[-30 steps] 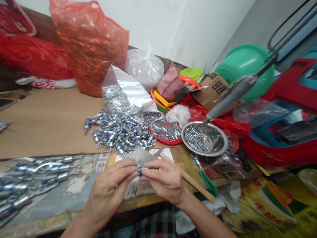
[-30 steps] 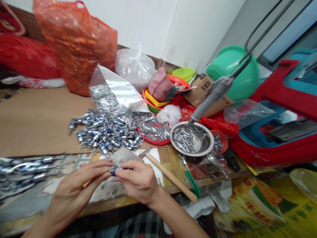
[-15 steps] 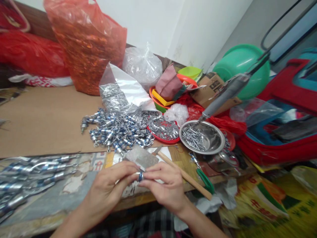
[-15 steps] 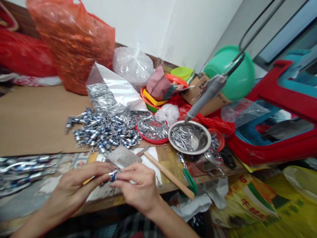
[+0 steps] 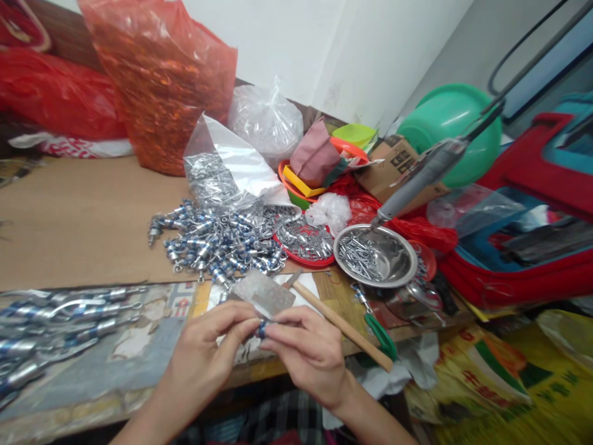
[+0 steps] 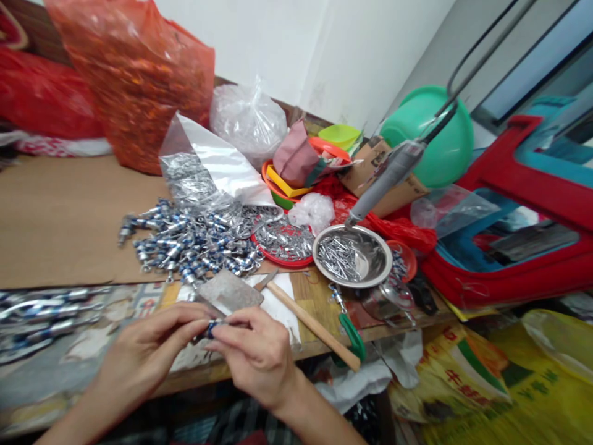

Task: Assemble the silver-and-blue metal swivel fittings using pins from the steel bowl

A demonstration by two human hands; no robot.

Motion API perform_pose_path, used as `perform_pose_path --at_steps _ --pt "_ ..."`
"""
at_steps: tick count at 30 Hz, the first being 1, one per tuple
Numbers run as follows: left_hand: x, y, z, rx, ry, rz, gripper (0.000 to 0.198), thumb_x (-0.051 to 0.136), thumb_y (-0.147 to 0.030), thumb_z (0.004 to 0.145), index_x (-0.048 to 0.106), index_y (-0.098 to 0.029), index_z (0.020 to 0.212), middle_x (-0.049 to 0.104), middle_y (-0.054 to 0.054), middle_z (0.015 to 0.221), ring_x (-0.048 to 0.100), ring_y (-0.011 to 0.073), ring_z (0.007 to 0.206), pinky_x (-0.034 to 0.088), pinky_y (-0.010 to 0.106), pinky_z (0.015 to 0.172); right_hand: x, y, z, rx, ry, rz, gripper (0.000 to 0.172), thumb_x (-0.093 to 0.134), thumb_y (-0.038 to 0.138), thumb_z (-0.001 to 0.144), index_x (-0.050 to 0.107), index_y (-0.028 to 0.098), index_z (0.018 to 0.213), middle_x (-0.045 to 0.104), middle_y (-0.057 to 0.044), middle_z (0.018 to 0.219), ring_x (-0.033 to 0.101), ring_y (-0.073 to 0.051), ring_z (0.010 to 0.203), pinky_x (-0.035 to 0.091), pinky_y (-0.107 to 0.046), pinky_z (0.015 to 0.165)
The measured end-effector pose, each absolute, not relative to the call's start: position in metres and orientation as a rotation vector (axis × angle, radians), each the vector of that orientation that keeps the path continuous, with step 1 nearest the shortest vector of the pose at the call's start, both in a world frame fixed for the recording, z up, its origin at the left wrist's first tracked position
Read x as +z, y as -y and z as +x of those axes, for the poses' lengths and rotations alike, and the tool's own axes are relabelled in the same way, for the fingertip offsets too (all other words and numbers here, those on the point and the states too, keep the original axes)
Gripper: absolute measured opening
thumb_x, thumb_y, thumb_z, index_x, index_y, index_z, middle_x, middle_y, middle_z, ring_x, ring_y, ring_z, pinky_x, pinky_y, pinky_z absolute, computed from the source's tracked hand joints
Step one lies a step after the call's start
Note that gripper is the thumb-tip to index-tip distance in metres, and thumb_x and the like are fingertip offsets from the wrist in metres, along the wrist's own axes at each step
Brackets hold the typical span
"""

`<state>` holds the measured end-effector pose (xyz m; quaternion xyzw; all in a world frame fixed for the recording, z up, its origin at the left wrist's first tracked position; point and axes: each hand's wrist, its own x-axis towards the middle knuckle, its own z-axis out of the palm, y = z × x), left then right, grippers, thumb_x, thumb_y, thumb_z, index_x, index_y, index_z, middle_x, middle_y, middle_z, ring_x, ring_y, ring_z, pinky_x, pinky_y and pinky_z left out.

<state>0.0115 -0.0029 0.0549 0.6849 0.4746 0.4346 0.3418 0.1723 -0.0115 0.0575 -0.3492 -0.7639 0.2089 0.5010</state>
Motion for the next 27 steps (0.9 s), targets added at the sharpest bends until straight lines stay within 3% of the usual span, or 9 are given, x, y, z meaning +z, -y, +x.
perform_pose_path --at_steps 7,11,14,19,22,24,27 --pt "0.061 0.005 0.001 1.118 -1.145 1.817 0.015 0.052 -0.020 0.075 0.067 -0.022 0.073 0.070 0.003 0.081 0.063 0.0164 0.078 0.045 0.021 0.071 0.063 0.010 0.167 0.635 1.708 -0.935 0.009 0.071 0.011 0.061 0.072 0.012 0.071 0.065 -0.010 0.067 0.061 -0.015 0.060 0.049 -0.023 0.055" --pt "0.059 0.003 0.005 0.997 -1.173 1.414 0.014 0.058 -0.028 0.071 0.070 -0.022 0.066 0.071 0.002 0.073 0.062 0.0170 0.070 0.045 0.023 0.066 0.063 0.010 0.167 0.813 1.582 -1.057 0.009 0.074 0.014 0.058 0.072 0.014 0.066 0.064 -0.007 0.063 0.059 -0.014 0.058 0.047 -0.022 0.052" --pt "0.052 0.004 0.012 0.995 -1.206 1.035 0.017 0.065 -0.033 0.065 0.071 -0.018 0.071 0.071 0.004 0.069 0.060 0.0170 0.066 0.045 0.024 0.060 0.056 0.008 0.167 1.011 1.429 -1.180 0.010 0.075 0.018 0.055 0.071 0.016 0.063 0.061 -0.003 0.058 0.057 -0.012 0.052 0.045 -0.021 0.046" --pt "0.043 0.009 0.022 1.035 -1.145 0.694 0.032 0.064 -0.036 0.066 0.067 -0.016 0.091 0.070 0.003 0.079 0.061 0.0151 0.075 0.047 0.022 0.067 0.042 0.008 0.166 1.336 1.055 -1.232 0.016 0.077 0.023 0.050 0.068 0.015 0.060 0.055 0.003 0.056 0.053 -0.008 0.040 0.043 -0.020 0.038" --pt "0.043 0.013 0.027 1.068 -1.059 0.655 0.059 0.071 -0.030 0.059 0.053 -0.019 0.114 0.069 0.002 0.080 0.063 0.0156 0.075 0.049 0.023 0.068 0.035 0.015 0.162 1.390 0.922 -1.248 0.019 0.077 0.025 0.051 0.066 0.013 0.061 0.056 0.003 0.053 0.053 -0.008 0.039 0.043 -0.018 0.038" --pt "0.041 0.015 0.029 1.115 -1.056 0.664 0.079 0.075 -0.022 0.052 0.041 -0.021 0.124 0.068 0.000 0.077 0.063 0.0160 0.076 0.049 0.023 0.069 0.033 0.018 0.162 1.393 0.923 -1.273 0.022 0.075 0.029 0.054 0.066 0.012 0.065 0.057 0.002 0.052 0.053 -0.008 0.039 0.043 -0.018 0.038" --pt "0.036 0.013 0.029 1.149 -1.079 0.676 0.083 0.073 -0.024 0.055 0.033 -0.021 0.128 0.067 0.000 0.078 0.063 0.0166 0.080 0.050 0.023 0.073 0.036 0.008 0.172 1.279 1.251 -1.331 0.020 0.068 0.033 0.063 0.067 0.013 0.065 0.060 0.000 0.053 0.055 -0.010 0.043 0.045 -0.020 0.042"
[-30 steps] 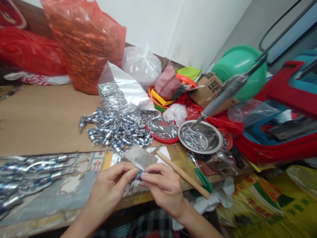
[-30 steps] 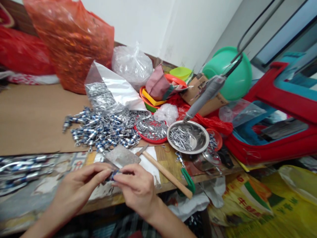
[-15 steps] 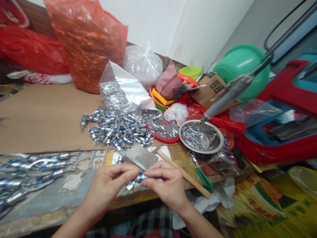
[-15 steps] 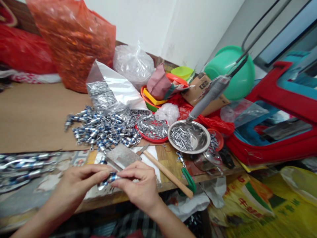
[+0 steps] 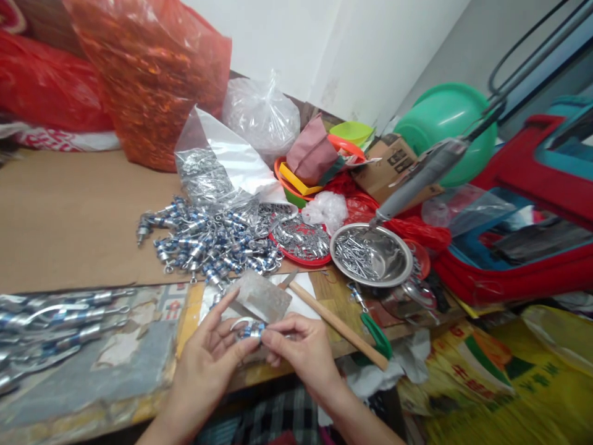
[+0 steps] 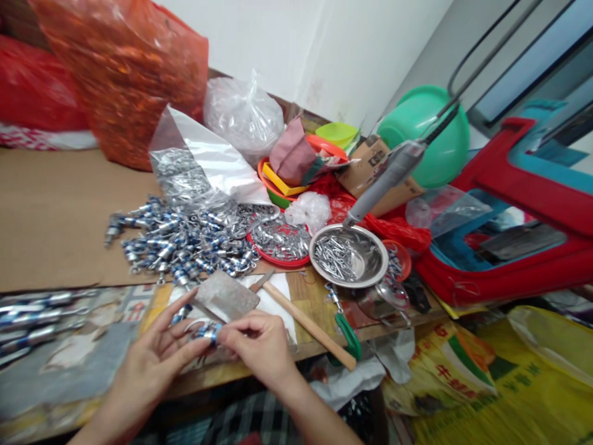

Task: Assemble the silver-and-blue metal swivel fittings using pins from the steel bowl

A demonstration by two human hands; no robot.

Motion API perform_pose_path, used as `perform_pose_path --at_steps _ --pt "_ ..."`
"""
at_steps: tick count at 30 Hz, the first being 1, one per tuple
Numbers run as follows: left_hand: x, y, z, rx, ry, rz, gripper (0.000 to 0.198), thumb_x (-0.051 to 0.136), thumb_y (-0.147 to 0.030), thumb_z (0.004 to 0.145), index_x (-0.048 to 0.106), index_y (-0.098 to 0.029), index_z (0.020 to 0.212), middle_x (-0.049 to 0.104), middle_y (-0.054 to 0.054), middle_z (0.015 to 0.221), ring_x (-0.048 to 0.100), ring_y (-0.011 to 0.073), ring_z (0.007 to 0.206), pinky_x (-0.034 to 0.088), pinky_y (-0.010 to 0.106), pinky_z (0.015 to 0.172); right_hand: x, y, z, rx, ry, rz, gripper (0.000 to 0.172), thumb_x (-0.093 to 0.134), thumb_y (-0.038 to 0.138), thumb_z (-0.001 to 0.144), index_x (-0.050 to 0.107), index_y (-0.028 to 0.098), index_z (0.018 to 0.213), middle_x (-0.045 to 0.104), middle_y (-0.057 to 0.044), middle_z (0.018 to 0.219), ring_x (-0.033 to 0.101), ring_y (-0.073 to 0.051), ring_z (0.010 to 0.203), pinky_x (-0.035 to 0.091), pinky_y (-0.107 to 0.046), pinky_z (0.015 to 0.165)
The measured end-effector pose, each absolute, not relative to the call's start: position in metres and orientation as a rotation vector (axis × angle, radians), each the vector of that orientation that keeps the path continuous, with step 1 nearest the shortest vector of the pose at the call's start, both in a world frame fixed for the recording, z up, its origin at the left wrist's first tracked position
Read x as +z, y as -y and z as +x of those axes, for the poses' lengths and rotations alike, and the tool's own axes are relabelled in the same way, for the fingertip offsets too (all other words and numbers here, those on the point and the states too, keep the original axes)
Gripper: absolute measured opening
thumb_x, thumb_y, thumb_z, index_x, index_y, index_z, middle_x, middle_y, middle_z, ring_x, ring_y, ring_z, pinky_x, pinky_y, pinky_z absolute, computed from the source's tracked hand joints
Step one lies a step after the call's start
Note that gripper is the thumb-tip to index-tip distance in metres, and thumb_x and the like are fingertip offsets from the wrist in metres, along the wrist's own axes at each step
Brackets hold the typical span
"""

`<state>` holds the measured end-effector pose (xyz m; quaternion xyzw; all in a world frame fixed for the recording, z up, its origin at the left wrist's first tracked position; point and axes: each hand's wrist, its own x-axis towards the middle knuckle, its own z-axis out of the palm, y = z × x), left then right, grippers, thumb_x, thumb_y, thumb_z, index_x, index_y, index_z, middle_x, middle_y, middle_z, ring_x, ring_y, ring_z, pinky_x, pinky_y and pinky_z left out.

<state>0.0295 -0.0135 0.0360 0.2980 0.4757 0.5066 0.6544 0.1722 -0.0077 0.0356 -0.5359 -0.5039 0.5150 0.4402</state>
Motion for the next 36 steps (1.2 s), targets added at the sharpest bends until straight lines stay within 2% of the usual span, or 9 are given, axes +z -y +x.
perform_pose_path --at_steps 3,5,6,11,14,21,24,29,36 --pt "0.031 0.008 0.026 1.140 -1.070 0.692 0.084 0.072 -0.026 0.058 0.028 -0.023 0.131 0.066 0.001 0.083 0.063 0.0172 0.080 0.050 0.026 0.072 0.044 -0.033 0.201 0.625 1.788 -1.519 0.019 0.055 0.026 0.078 0.068 0.016 0.070 0.066 -0.004 0.070 0.061 -0.013 0.067 0.048 -0.023 0.064" --pt "0.029 0.003 0.024 1.109 -1.018 0.702 0.087 0.071 -0.024 0.060 0.023 -0.025 0.132 0.065 0.001 0.079 0.063 0.0172 0.075 0.051 0.028 0.068 0.048 -0.073 0.225 0.043 2.036 -1.869 0.025 0.042 0.020 0.085 0.065 0.020 0.096 0.065 -0.005 0.095 0.059 -0.013 0.088 0.044 -0.023 0.078" --pt "0.029 0.001 0.023 1.089 -0.988 0.701 0.088 0.071 -0.024 0.060 0.021 -0.026 0.133 0.064 0.000 0.075 0.064 0.0170 0.071 0.051 0.028 0.065 0.047 -0.093 0.235 -0.012 2.079 -1.941 0.026 0.042 0.016 0.084 0.064 0.019 0.099 0.064 -0.007 0.100 0.058 -0.015 0.093 0.043 -0.025 0.081" --pt "0.031 -0.007 0.026 1.020 -0.933 0.665 0.089 0.070 -0.023 0.061 0.019 -0.027 0.134 0.060 -0.003 0.067 0.063 0.0163 0.064 0.049 0.026 0.057 0.032 -0.161 0.256 -0.018 2.248 -2.079 0.018 0.055 0.008 0.070 0.069 0.015 0.077 0.067 -0.013 0.083 0.060 -0.023 0.088 0.042 -0.030 0.078" --pt "0.030 -0.007 0.028 1.038 -0.949 0.654 0.087 0.069 -0.023 0.062 0.020 -0.028 0.133 0.059 -0.003 0.066 0.063 0.0161 0.063 0.050 0.028 0.058 0.025 -0.172 0.255 -0.011 2.292 -2.054 0.023 0.057 0.007 0.066 0.068 0.016 0.084 0.066 -0.012 0.088 0.058 -0.023 0.091 0.041 -0.030 0.079" --pt "0.028 -0.008 0.030 1.116 -1.064 0.647 0.094 0.072 -0.019 0.056 0.018 -0.026 0.132 0.061 -0.003 0.064 0.065 0.0190 0.062 0.052 0.031 0.057 0.039 -0.158 0.261 0.048 2.164 -1.901 0.025 0.042 0.018 0.083 0.064 0.014 0.096 0.063 -0.010 0.098 0.057 -0.019 0.093 0.041 -0.029 0.080" --pt "0.028 -0.008 0.031 1.154 -1.080 0.627 0.096 0.073 -0.017 0.054 0.018 -0.025 0.132 0.062 -0.004 0.062 0.065 0.0175 0.059 0.053 0.030 0.057 0.051 -0.127 0.245 0.167 2.166 -1.766 0.025 0.040 0.022 0.086 0.063 0.015 0.094 0.065 -0.005 0.090 0.059 -0.013 0.083 0.044 -0.023 0.075" --pt "0.028 -0.008 0.031 1.179 -1.096 0.639 0.096 0.073 -0.016 0.052 0.020 -0.022 0.132 0.062 -0.005 0.060 0.063 0.0141 0.056 0.052 0.025 0.055 0.063 -0.062 0.200 0.682 2.310 -1.177 0.012 0.055 0.016 0.078 0.065 0.016 0.072 0.063 0.001 0.069 0.058 -0.009 0.066 0.045 -0.019 0.062" --pt "0.030 -0.008 0.030 1.175 -1.077 0.674 0.094 0.071 -0.016 0.054 0.020 -0.019 0.132 0.062 -0.004 0.060 0.062 0.0133 0.053 0.051 0.024 0.054 0.043 -0.040 0.183 0.435 2.204 -0.802 0.024 0.044 0.006 0.077 0.065 0.016 0.083 0.068 -0.005 0.078 0.063 -0.013 0.074 0.051 -0.024 0.067"
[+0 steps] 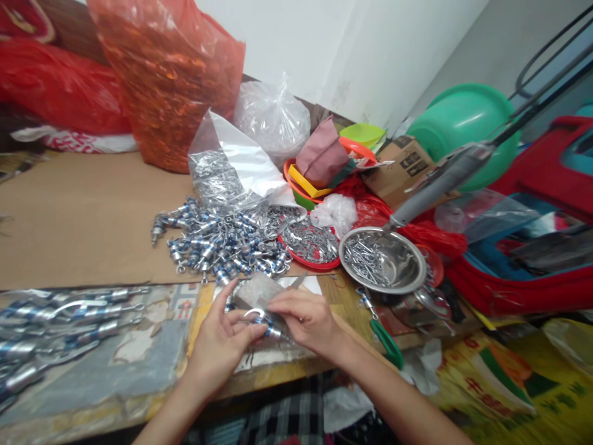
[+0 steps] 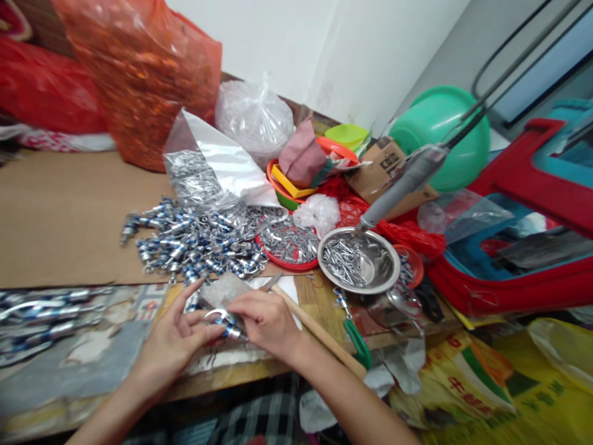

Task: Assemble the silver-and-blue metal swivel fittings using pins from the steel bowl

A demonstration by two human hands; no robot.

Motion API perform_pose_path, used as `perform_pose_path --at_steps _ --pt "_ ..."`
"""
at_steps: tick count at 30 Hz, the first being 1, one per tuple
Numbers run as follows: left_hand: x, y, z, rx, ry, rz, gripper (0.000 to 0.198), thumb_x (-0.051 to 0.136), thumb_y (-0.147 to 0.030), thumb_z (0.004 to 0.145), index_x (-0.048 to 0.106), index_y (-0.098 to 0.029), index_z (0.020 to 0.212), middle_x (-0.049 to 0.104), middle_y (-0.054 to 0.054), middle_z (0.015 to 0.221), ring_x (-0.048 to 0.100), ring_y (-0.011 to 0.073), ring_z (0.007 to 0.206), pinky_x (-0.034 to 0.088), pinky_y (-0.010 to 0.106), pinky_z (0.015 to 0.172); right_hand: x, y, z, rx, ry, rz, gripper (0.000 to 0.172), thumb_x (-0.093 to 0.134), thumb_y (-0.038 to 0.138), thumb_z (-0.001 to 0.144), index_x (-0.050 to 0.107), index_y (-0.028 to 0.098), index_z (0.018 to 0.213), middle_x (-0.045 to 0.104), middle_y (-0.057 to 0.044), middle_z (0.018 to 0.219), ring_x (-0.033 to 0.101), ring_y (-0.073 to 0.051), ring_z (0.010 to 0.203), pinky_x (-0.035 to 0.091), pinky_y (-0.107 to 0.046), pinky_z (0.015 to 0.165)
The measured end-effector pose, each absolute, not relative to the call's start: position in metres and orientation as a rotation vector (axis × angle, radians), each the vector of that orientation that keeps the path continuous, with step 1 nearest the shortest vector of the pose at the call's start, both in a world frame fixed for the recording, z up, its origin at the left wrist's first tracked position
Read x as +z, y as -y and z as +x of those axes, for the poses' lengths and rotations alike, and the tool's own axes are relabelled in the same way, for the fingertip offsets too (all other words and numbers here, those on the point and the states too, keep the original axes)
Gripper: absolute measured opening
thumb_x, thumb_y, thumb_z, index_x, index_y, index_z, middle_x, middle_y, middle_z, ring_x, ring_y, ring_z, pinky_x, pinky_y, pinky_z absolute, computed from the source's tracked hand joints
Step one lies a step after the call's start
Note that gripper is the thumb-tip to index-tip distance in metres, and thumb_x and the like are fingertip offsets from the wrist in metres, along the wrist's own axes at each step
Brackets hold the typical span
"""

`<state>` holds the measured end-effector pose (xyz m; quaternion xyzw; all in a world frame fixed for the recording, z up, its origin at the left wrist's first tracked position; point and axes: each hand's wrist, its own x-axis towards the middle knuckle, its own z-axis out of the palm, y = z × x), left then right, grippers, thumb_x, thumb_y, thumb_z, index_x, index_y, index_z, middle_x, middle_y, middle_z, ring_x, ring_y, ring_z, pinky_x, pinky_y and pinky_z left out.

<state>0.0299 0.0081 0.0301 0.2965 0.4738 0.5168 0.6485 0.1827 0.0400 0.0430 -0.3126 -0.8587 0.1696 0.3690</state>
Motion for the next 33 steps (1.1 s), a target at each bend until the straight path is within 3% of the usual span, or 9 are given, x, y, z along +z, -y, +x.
perform_pose_path --at_steps 8,12,17,22,27,33 --pt "0.028 -0.009 0.029 1.171 -1.063 0.656 0.094 0.072 -0.014 0.053 0.021 -0.020 0.132 0.061 -0.006 0.059 0.062 0.0116 0.054 0.050 0.022 0.055 0.047 -0.037 0.189 0.029 2.548 -0.460 0.020 0.040 0.010 0.083 0.060 0.014 0.082 0.068 -0.010 0.085 0.064 -0.016 0.080 0.053 -0.028 0.071" --pt "0.030 -0.008 0.030 1.185 -1.103 0.623 0.097 0.074 -0.014 0.049 0.023 -0.018 0.131 0.060 -0.006 0.057 0.060 0.0111 0.051 0.049 0.020 0.050 0.057 -0.031 0.191 0.057 2.566 -0.493 0.014 0.045 0.013 0.083 0.057 0.020 0.080 0.069 -0.006 0.086 0.064 -0.013 0.080 0.051 -0.027 0.075" --pt "0.030 -0.007 0.031 1.195 -1.117 0.607 0.098 0.076 -0.014 0.048 0.025 -0.018 0.131 0.063 -0.005 0.058 0.061 0.0122 0.052 0.051 0.022 0.051 0.051 -0.016 0.193 -0.083 2.635 -0.570 0.022 0.034 0.010 0.086 0.056 0.014 0.086 0.065 -0.013 0.096 0.061 -0.017 0.091 0.050 -0.030 0.078" --pt "0.028 -0.008 0.032 1.204 -1.093 0.629 0.096 0.075 -0.014 0.051 0.023 -0.018 0.131 0.065 -0.004 0.058 0.064 0.0142 0.054 0.053 0.025 0.054 0.040 -0.014 0.189 0.274 2.365 -0.961 0.023 0.037 0.008 0.083 0.054 0.015 0.097 0.065 -0.007 0.084 0.060 -0.015 0.079 0.048 -0.026 0.072" --pt "0.027 -0.009 0.031 1.197 -1.091 0.643 0.096 0.075 -0.013 0.051 0.024 -0.018 0.131 0.066 -0.003 0.058 0.063 0.0135 0.053 0.053 0.024 0.053 0.052 -0.024 0.177 0.347 2.492 -1.136 0.026 0.045 0.007 0.077 0.057 0.016 0.099 0.060 -0.006 0.079 0.055 -0.017 0.075 0.045 -0.026 0.064" --pt "0.026 -0.008 0.029 1.177 -1.077 0.644 0.091 0.073 -0.012 0.054 0.024 -0.019 0.130 0.066 -0.003 0.061 0.064 0.0140 0.056 0.053 0.025 0.056 0.054 -0.031 0.180 0.565 2.307 -1.179 0.016 0.053 0.008 0.075 0.064 0.016 0.083 0.062 -0.003 0.075 0.057 -0.014 0.071 0.044 -0.023 0.064"
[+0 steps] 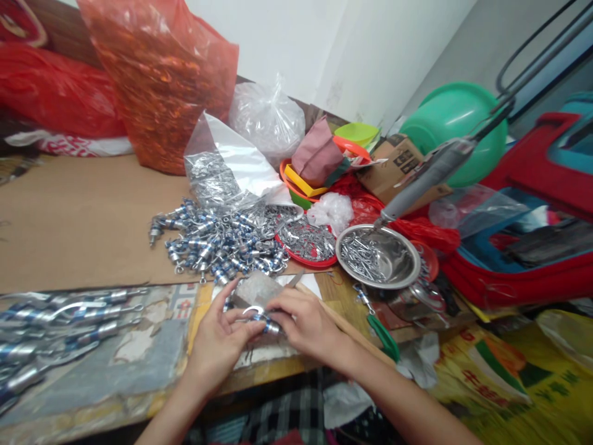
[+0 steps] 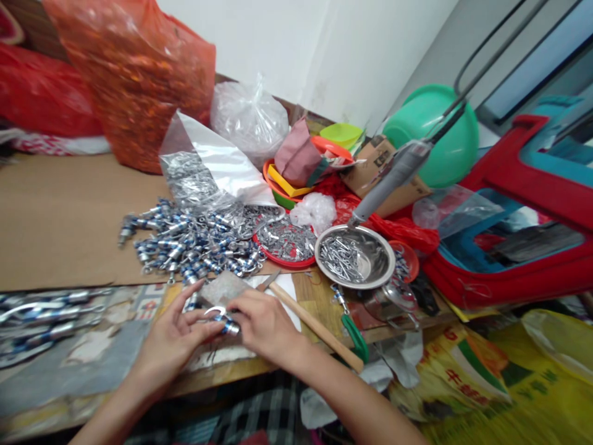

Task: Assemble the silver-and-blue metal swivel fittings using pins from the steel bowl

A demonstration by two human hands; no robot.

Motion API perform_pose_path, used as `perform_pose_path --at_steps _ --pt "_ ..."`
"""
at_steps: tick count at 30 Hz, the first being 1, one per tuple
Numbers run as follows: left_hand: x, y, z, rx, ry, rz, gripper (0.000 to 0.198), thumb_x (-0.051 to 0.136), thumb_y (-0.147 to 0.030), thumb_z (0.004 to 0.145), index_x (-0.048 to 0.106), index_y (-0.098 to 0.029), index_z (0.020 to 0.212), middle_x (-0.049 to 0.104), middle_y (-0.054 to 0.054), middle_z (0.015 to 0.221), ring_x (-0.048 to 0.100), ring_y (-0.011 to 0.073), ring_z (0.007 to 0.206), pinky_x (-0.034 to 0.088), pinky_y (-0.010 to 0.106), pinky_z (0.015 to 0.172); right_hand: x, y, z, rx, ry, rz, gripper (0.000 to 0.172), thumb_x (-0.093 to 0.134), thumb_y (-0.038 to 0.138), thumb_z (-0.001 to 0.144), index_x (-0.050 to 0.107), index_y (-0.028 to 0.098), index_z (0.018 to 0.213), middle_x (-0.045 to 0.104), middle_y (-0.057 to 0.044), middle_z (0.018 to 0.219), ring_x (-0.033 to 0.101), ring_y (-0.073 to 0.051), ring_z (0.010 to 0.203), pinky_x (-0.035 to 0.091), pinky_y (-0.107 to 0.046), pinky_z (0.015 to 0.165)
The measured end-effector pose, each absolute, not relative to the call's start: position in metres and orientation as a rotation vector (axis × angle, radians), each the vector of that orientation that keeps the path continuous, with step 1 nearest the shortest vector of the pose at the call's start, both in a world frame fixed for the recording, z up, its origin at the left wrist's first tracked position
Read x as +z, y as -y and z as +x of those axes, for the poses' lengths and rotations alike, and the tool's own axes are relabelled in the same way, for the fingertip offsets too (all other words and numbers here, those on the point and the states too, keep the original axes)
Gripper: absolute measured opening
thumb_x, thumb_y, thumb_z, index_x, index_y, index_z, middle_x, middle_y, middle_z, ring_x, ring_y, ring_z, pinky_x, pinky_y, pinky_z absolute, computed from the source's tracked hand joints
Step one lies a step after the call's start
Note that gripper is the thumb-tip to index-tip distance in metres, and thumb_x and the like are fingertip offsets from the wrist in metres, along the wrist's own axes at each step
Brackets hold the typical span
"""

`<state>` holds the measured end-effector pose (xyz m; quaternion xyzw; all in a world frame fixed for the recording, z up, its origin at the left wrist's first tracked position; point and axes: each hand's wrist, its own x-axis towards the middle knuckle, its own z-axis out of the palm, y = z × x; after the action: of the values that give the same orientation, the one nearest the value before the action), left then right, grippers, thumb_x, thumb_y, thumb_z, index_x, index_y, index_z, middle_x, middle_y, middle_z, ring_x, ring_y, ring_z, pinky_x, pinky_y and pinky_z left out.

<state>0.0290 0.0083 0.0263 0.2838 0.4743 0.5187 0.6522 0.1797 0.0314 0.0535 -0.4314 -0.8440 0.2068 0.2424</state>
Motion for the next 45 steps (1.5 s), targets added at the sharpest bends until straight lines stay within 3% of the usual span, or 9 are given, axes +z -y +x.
perform_pose_path --at_steps 4,10,15,20,29,33,36,39,45 --pt "0.025 -0.008 0.029 1.175 -1.079 0.651 0.090 0.073 -0.011 0.054 0.025 -0.018 0.130 0.066 -0.003 0.061 0.063 0.0139 0.055 0.053 0.026 0.055 0.050 -0.035 0.181 0.696 2.069 -1.252 0.009 0.057 0.016 0.076 0.066 0.016 0.073 0.064 -0.001 0.068 0.057 -0.011 0.063 0.043 -0.021 0.061" --pt "0.023 -0.009 0.030 1.205 -1.093 0.630 0.093 0.073 -0.010 0.050 0.027 -0.016 0.129 0.065 -0.003 0.057 0.062 0.0127 0.052 0.052 0.023 0.051 0.044 -0.026 0.166 0.568 1.928 -1.267 0.012 0.055 0.016 0.076 0.066 0.017 0.073 0.064 -0.002 0.067 0.055 -0.012 0.064 0.041 -0.022 0.061" --pt "0.023 -0.009 0.029 1.201 -1.096 0.635 0.094 0.074 -0.011 0.048 0.027 -0.014 0.129 0.066 -0.002 0.057 0.061 0.0123 0.050 0.051 0.021 0.050 0.048 -0.019 0.158 0.416 2.060 -1.462 0.011 0.055 0.019 0.076 0.061 0.017 0.067 0.060 -0.002 0.068 0.054 -0.014 0.070 0.038 -0.025 0.064" --pt "0.021 -0.010 0.029 1.189 -1.109 0.634 0.094 0.074 -0.014 0.048 0.027 -0.016 0.130 0.066 -0.002 0.059 0.063 0.0136 0.052 0.052 0.023 0.051 0.055 -0.024 0.160 0.449 2.130 -1.646 0.011 0.058 0.019 0.071 0.056 0.016 0.061 0.058 0.000 0.064 0.052 -0.013 0.064 0.033 -0.023 0.057" --pt "0.026 -0.010 0.030 1.205 -1.113 0.631 0.094 0.074 -0.015 0.047 0.029 -0.015 0.129 0.065 -0.002 0.057 0.063 0.0144 0.051 0.052 0.023 0.051 0.036 -0.020 0.153 0.356 1.988 -1.515 0.017 0.058 0.020 0.074 0.053 0.016 0.057 0.054 0.001 0.061 0.050 -0.012 0.063 0.032 -0.022 0.058" --pt "0.030 -0.010 0.032 1.198 -1.123 0.635 0.093 0.073 -0.014 0.048 0.028 -0.018 0.130 0.067 -0.001 0.057 0.065 0.0152 0.053 0.053 0.023 0.053 0.035 -0.023 0.171 0.563 1.873 -1.455 0.017 0.054 0.024 0.078 0.060 0.017 0.064 0.056 0.001 0.061 0.052 -0.011 0.061 0.037 -0.020 0.056" --pt "0.031 -0.010 0.032 1.193 -1.126 0.637 0.094 0.073 -0.013 0.049 0.027 -0.018 0.130 0.068 0.000 0.059 0.065 0.0160 0.055 0.053 0.023 0.054 0.032 -0.027 0.210 0.404 1.782 -1.570 0.016 0.048 0.026 0.082 0.060 0.015 0.083 0.060 -0.003 0.077 0.056 -0.014 0.073 0.042 -0.023 0.067" --pt "0.029 -0.010 0.032 1.201 -1.114 0.655 0.094 0.073 -0.015 0.050 0.025 -0.017 0.131 0.068 0.000 0.059 0.065 0.0153 0.054 0.052 0.021 0.053 0.020 -0.026 0.251 0.221 1.966 -1.806 0.036 0.056 0.030 0.075 0.054 0.014 0.107 0.058 -0.010 0.096 0.054 -0.024 0.091 0.043 -0.034 0.076" --pt "0.020 -0.011 0.029 1.185 -1.126 0.672 0.097 0.074 -0.016 0.050 0.023 -0.018 0.132 0.066 -0.002 0.060 0.065 0.0162 0.055 0.053 0.024 0.055 0.025 -0.006 0.260 0.297 2.095 -1.783 0.021 0.044 0.024 0.083 0.055 0.017 0.099 0.058 -0.007 0.089 0.058 -0.019 0.081 0.047 -0.030 0.070"
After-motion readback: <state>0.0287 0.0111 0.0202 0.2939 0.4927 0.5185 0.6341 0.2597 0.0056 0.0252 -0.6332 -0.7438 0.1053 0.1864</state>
